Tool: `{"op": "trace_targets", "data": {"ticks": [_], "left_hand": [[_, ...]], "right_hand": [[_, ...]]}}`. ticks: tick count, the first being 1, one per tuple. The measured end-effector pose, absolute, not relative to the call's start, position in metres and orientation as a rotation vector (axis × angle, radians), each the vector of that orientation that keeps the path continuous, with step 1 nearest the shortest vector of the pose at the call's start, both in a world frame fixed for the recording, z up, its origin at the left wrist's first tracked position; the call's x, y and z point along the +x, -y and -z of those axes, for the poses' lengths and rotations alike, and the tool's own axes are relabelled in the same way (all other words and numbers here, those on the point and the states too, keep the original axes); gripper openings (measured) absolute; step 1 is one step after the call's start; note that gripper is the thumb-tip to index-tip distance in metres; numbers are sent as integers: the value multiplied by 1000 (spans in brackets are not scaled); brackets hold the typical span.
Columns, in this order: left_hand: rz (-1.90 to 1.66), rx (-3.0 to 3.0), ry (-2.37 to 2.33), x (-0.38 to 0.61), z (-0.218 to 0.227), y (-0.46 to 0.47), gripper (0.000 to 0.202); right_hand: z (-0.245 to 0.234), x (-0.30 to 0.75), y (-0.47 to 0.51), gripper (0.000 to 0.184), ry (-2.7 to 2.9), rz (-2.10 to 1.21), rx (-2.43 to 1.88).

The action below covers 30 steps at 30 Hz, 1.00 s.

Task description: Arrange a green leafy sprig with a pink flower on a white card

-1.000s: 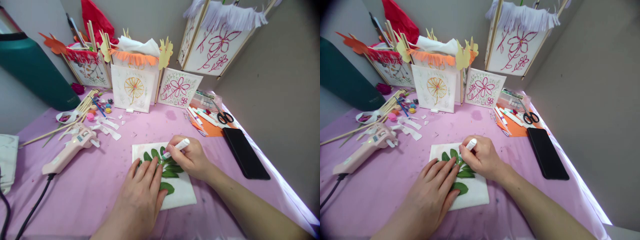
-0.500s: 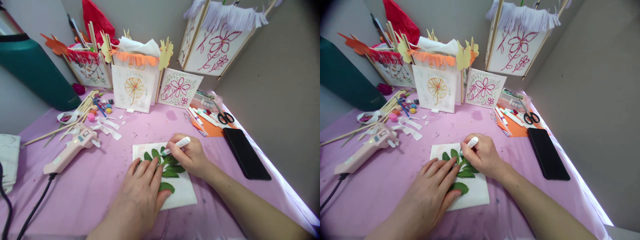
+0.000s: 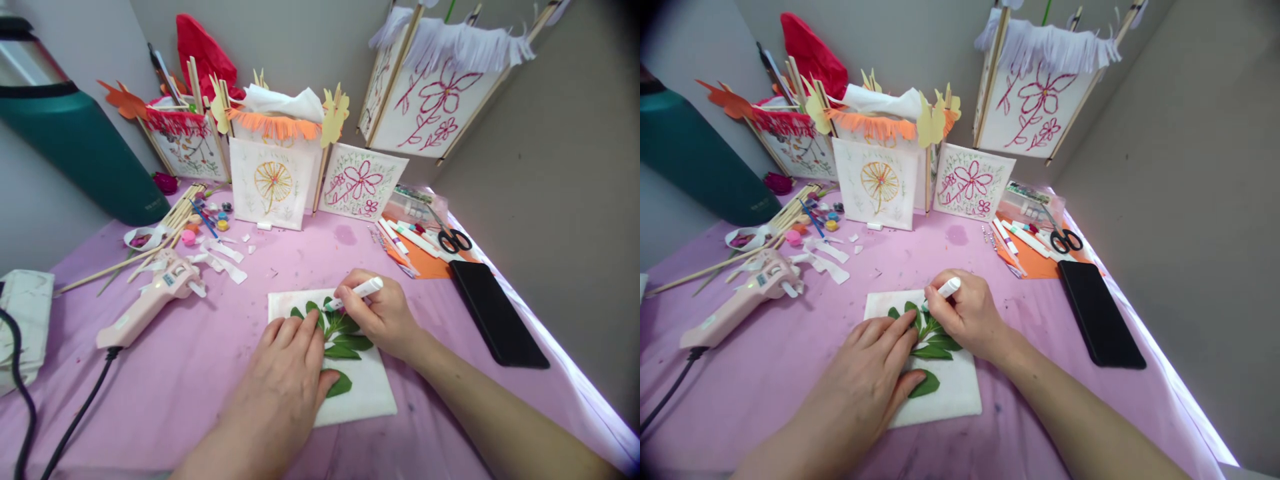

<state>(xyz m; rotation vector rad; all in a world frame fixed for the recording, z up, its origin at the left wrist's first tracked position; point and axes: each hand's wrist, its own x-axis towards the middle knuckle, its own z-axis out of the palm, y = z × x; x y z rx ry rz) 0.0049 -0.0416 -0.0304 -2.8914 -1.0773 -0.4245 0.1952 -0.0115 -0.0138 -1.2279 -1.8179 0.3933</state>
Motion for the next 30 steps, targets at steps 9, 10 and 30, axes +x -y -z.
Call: {"op": "trace_targets", "data": {"ticks": [9, 10, 30], "left_hand": [[435, -2894, 1112, 7, 30, 42, 40], [428, -2901, 1113, 7, 29, 41, 40], [338, -2911, 1134, 9, 25, 40, 41]], "right_hand": [[16, 194, 10, 21, 1801, -381, -1242], [17, 194, 10, 21, 1801, -377, -1244], [18, 189, 8, 20, 1836, -297, -1238]]}}
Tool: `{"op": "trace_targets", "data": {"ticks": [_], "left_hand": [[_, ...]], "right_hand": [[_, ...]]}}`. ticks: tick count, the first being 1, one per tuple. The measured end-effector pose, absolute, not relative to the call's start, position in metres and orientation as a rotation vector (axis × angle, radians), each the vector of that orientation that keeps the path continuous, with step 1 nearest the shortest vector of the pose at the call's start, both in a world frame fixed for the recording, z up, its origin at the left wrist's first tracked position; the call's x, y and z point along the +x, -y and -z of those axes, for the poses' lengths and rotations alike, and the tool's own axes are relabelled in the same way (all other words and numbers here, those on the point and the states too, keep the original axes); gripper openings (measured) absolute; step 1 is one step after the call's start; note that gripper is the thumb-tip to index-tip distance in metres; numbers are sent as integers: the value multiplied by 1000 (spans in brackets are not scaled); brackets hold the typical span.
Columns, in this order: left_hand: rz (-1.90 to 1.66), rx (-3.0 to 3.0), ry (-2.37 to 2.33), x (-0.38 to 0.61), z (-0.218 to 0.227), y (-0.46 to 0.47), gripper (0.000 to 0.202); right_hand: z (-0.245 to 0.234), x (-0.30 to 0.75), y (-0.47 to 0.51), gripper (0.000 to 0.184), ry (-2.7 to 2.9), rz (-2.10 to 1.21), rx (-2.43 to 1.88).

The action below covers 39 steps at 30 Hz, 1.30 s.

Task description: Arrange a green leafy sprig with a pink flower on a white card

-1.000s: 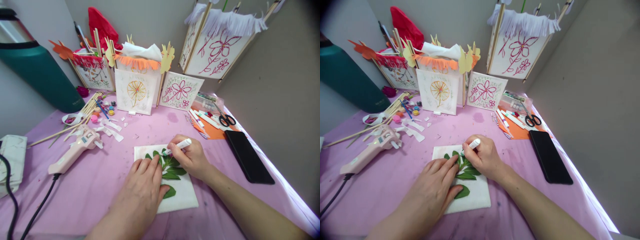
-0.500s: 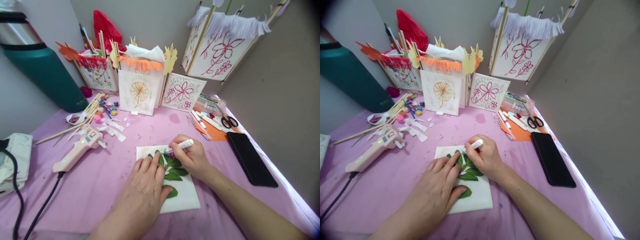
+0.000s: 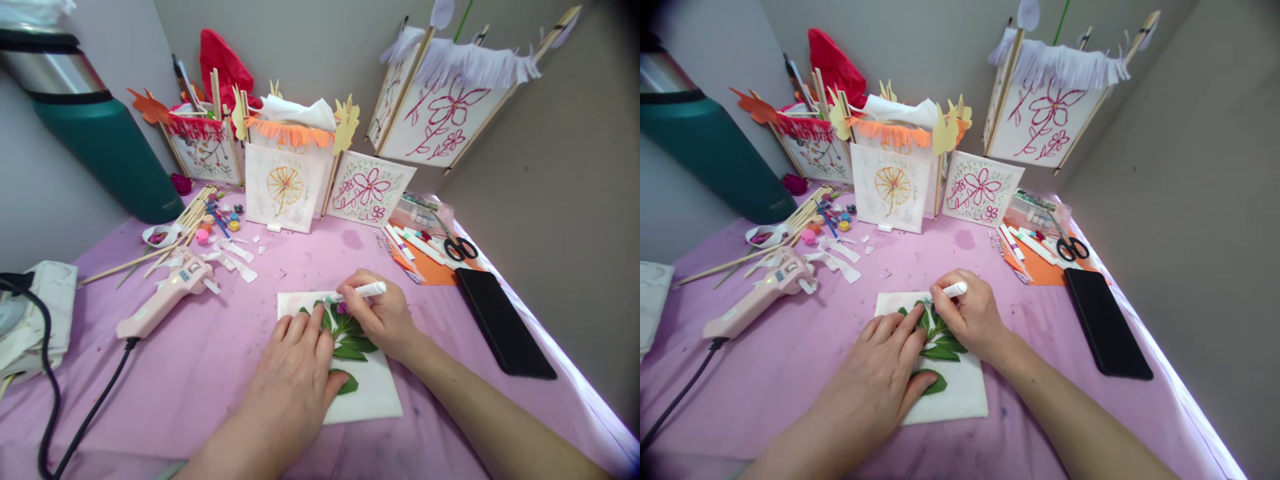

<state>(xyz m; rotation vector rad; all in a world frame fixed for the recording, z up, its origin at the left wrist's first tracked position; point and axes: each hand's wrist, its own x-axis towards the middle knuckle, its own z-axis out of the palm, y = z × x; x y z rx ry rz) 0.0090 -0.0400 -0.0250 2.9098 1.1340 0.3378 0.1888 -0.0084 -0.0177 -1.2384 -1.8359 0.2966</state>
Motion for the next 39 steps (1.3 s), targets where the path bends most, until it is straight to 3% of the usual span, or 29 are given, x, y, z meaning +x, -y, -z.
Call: {"op": "trace_targets", "data": {"ticks": [31, 39], "left_hand": [[-322, 2877, -1130, 9, 26, 41, 41], [-340, 2825, -1115, 8, 22, 38, 38]], "right_hand": [[18, 183, 6, 17, 1960, -310, -1106], [16, 197, 15, 18, 1641, -455, -1206]]}}
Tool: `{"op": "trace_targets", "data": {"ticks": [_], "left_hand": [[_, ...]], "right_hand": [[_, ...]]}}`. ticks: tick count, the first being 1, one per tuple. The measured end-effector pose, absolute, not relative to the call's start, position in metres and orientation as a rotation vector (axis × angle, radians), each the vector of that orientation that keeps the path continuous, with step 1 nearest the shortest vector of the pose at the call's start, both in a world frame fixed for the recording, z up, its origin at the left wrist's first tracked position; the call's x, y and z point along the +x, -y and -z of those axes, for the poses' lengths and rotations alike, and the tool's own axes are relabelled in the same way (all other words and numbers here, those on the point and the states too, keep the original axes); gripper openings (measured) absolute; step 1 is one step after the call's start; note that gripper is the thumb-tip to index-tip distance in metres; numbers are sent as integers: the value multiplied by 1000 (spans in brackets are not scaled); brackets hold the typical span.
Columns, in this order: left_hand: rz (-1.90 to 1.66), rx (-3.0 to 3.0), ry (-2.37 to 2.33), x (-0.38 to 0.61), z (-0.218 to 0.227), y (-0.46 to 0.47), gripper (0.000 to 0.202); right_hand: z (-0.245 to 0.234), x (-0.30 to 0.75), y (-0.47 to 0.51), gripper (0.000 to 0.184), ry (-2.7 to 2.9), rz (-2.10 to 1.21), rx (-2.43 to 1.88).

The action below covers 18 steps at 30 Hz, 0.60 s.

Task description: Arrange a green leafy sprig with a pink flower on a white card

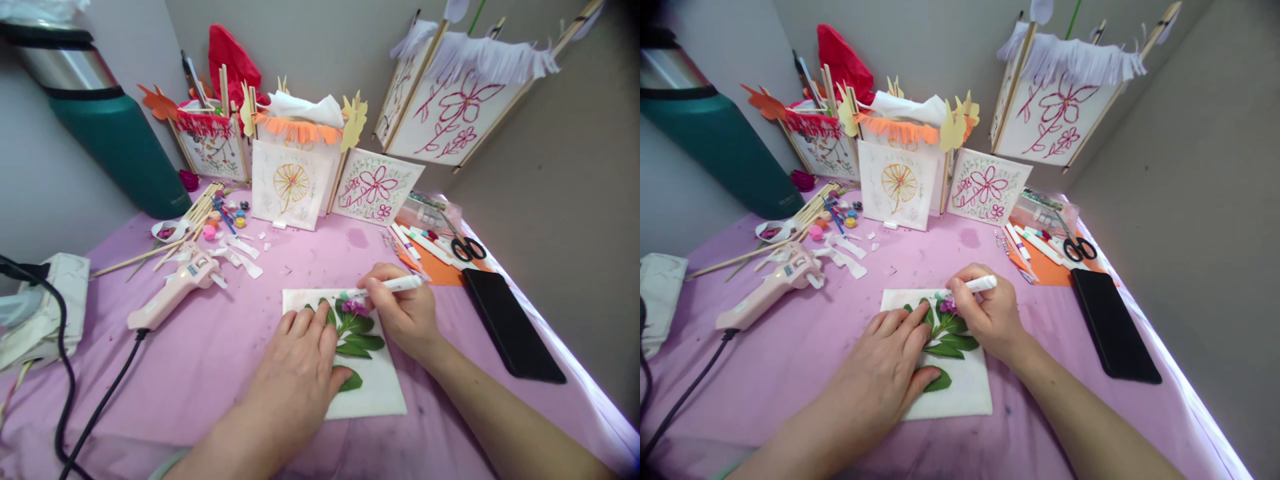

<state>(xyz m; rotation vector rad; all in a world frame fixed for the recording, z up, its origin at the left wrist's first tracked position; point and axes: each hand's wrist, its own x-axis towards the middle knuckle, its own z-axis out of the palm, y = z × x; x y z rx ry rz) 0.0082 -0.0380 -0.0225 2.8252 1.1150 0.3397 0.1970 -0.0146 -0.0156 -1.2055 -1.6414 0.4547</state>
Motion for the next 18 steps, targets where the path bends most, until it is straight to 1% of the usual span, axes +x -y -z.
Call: {"op": "trace_targets", "data": {"ticks": [4, 10, 14, 18], "left_hand": [[-326, 2822, -1074, 6, 14, 34, 32], [-46, 2794, -941, 1, -18, 2, 26], [124, 2709, -828, 2, -39, -30, 29], [329, 2699, -744, 12, -54, -50, 37]], "right_hand": [[14, 205, 21, 18, 1667, -417, -1158], [7, 201, 25, 17, 1829, -346, -1005], [3, 197, 27, 14, 1998, -243, -924], [9, 194, 27, 7, 2256, -56, -839]]}}
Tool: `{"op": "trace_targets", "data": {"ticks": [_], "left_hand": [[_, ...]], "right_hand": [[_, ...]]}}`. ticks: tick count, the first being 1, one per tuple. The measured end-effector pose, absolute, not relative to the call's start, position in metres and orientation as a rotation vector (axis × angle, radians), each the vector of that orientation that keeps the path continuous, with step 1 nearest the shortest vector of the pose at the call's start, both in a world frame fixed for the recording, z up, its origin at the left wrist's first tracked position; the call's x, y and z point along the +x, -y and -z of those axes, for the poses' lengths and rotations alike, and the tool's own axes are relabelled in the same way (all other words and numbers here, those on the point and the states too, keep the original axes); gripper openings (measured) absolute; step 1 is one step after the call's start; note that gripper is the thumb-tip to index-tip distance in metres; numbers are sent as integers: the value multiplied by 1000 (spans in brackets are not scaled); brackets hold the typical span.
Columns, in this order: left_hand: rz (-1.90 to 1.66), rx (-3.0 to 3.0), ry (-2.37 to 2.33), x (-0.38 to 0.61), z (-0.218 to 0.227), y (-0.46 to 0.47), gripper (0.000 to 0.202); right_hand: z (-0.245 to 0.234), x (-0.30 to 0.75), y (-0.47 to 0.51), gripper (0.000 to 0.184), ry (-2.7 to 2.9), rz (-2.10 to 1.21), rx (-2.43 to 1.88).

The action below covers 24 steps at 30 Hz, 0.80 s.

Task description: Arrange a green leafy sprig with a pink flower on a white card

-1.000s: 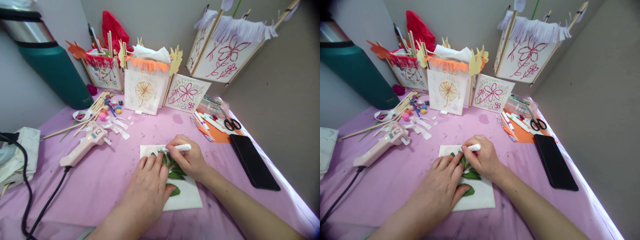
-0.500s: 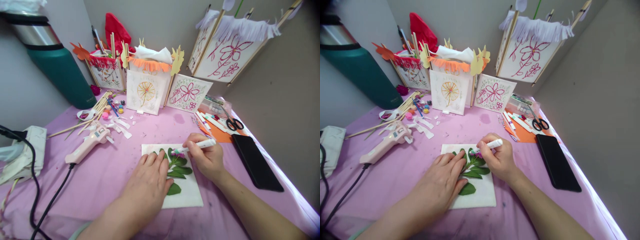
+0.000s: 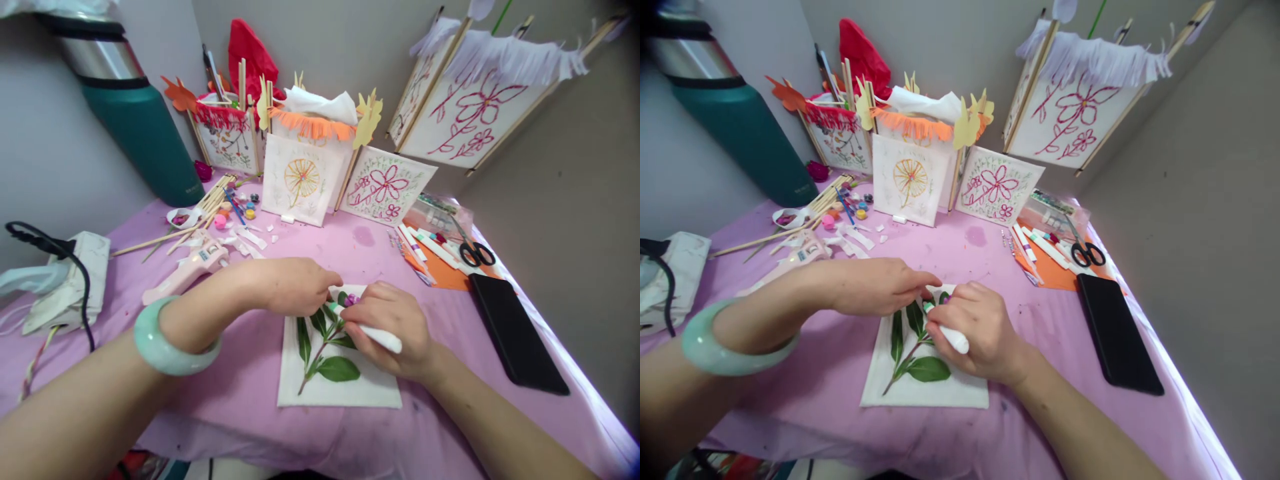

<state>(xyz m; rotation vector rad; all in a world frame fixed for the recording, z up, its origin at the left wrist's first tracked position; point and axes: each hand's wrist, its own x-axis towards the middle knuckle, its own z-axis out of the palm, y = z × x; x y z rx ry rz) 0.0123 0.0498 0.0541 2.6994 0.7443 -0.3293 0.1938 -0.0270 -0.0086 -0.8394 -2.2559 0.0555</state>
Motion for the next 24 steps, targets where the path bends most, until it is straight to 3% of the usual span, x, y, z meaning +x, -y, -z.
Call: {"op": "trace_targets", "data": {"ticks": [11, 24], "left_hand": [[651, 2838, -568, 36, -76, -59, 30], [511, 2837, -653, 32, -71, -54, 31]], "right_hand": [[20, 184, 23, 3, 2312, 227, -747], [15, 189, 18, 8, 2220, -156, -834]]}}
